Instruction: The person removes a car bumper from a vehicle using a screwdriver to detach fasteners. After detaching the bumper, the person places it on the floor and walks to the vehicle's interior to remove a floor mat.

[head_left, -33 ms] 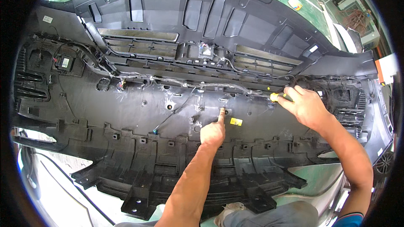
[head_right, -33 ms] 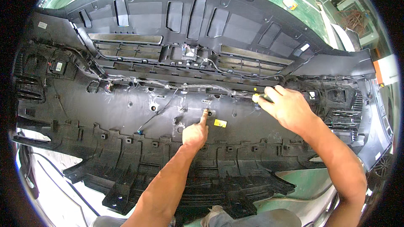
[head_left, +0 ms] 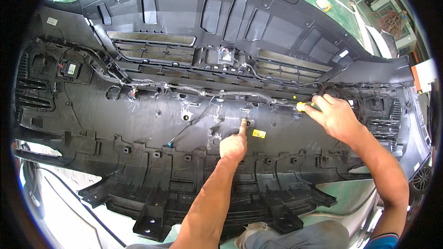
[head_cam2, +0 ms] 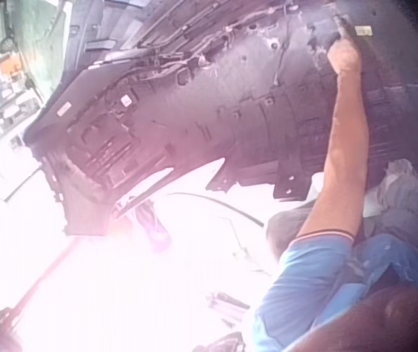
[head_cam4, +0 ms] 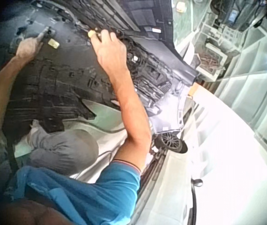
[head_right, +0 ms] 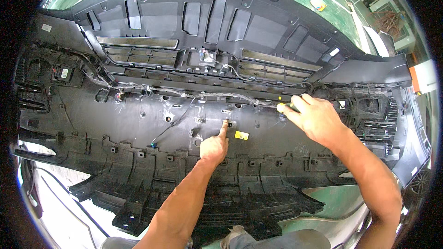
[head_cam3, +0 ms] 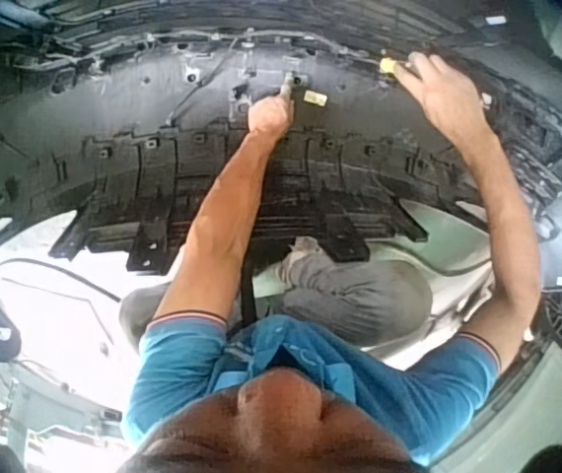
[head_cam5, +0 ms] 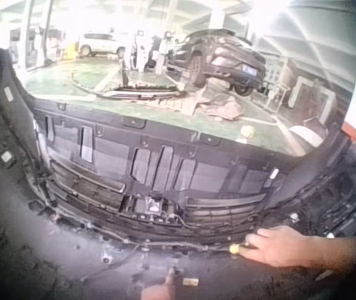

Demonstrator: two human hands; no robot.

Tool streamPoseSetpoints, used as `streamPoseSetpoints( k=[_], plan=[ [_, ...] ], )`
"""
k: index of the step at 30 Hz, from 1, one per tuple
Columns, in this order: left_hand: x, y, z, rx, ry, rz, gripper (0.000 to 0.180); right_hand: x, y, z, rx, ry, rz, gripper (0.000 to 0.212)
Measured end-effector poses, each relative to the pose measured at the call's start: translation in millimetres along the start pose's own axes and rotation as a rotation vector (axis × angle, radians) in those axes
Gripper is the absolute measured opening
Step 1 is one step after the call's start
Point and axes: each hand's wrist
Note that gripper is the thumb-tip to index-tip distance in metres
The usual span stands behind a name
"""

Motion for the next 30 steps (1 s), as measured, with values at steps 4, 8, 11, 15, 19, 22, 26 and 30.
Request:
streamPoseSetpoints(
  k=[4,8,11,15,19,22,26,30],
  plan=[
    [3,-1,-1,0.022,-0.031,0.012,0.071,-2,9,-18,-0.119,0.399,-0.275,0.027],
    [7,0,2,0.034,-0.033,0.055,0.071,-1,3,-20,-0.020,0.465,-0.360,0.027],
    [5,-3,2,0.038,-0.003,0.049,0.074,2,-7,-7,0.103,0.071,-0.051,0.038],
    [4,-6,1,0.066,-0.013,0.033,0.079,1,-2,-12,0.201,0.328,-0.095,0.035],
    [6,-5,2,0.062,-0.017,0.043,0.080,2,5,-23,0.145,0.732,-0.377,0.033],
    [4,-1,1,0.061,-0.007,0.048,0.081,6,0,-12,-0.030,0.259,-0.275,0.030],
    [3,3,-2,0.039,-0.023,0.054,0.073,3,0,-5,0.056,-0.012,-0.043,0.029],
    [5,8,-2,0.049,-0.033,0.059,0.073,-3,11,-19,0.061,0.519,-0.314,0.034]
  ],
)
Point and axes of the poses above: each hand's wrist, its own z-axis away from the middle knuckle, its own y-axis out of the palm, x = y × z, and after that the axes turned 15 degrees about -z, right-handed
